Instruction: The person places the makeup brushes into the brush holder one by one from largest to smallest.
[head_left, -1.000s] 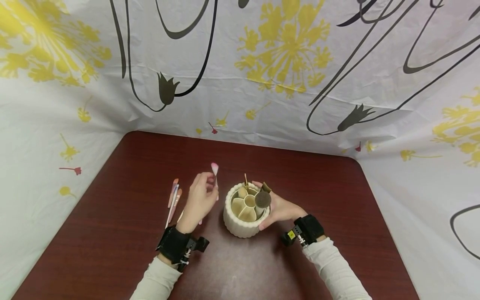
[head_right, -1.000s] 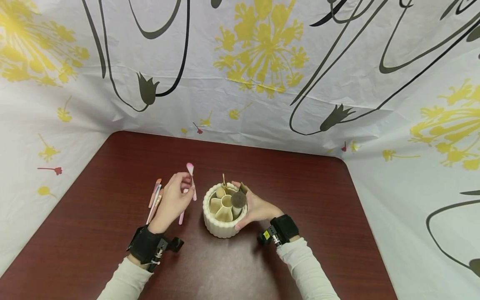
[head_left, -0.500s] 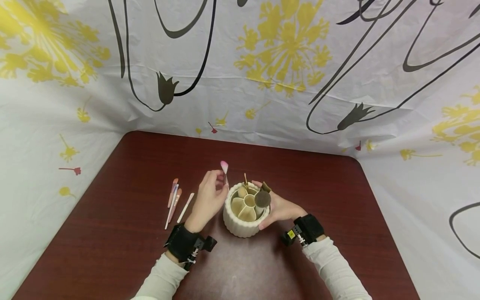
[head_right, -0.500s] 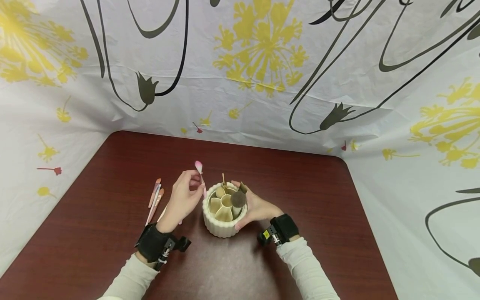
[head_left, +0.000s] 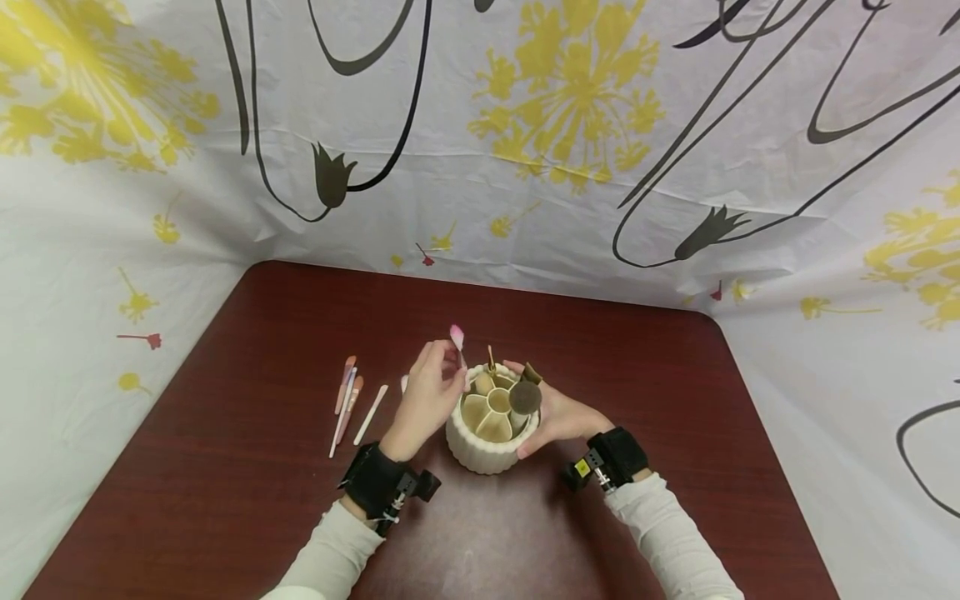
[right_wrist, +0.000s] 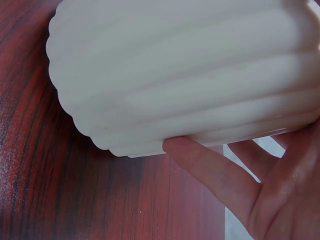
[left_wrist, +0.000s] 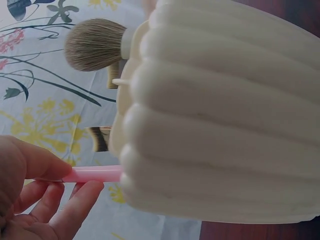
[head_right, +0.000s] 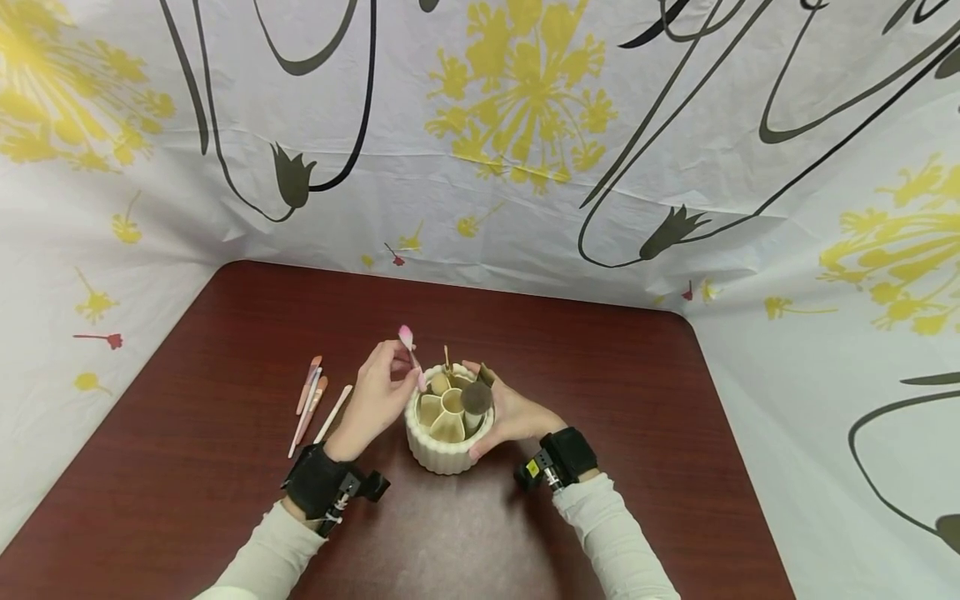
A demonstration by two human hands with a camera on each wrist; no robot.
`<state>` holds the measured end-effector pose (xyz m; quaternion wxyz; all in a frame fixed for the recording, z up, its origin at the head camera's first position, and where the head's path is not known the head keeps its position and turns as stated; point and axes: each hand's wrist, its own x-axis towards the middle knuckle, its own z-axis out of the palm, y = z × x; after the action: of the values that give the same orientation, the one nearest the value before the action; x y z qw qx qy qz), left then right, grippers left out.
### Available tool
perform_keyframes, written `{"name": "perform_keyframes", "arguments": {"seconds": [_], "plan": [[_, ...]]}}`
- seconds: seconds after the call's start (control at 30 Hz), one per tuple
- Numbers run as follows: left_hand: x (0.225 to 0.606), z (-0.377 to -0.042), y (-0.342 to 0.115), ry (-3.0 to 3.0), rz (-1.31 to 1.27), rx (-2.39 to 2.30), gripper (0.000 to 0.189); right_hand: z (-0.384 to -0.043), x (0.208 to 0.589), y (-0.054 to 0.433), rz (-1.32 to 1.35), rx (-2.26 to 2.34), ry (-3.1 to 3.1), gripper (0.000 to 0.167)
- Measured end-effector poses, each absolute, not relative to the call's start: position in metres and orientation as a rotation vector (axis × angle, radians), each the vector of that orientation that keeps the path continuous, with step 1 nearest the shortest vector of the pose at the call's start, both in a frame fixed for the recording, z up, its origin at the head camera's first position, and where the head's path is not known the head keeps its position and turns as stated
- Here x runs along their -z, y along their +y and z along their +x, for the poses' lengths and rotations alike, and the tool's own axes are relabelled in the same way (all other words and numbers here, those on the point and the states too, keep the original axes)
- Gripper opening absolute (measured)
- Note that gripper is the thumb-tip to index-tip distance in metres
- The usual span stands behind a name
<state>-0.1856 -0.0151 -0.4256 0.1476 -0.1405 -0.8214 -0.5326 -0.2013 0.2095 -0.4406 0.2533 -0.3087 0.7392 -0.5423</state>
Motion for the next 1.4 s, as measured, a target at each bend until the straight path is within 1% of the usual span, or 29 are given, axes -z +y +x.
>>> {"name": "perform_keyframes", "arguments": {"seconds": [0.13,0.63,1.07,1.4], "plan": [[0.428,-0.186,-0.014,-2.382,-0.409,1.522,0.021,-0.201,0.44,0.209,-0.826,1.48,1.991,0.117],[0.441,-0.188,-0.012,-2.454,-0.425,1.491,0.023,-0.201,0.44,0.21,-0.829,1.457,2.03,0.118],[0.444,-0.186,-0.013,-2.466,-0.435,1.494,0.027,-0.201,0.441,0.21,-0.834,1.453,2.036,0.118],[0.444,-0.184,-0.019,-2.428,-0.425,1.517,0.026,-0.201,0.441,0.209,-0.846,1.477,2.018,0.117]]}}
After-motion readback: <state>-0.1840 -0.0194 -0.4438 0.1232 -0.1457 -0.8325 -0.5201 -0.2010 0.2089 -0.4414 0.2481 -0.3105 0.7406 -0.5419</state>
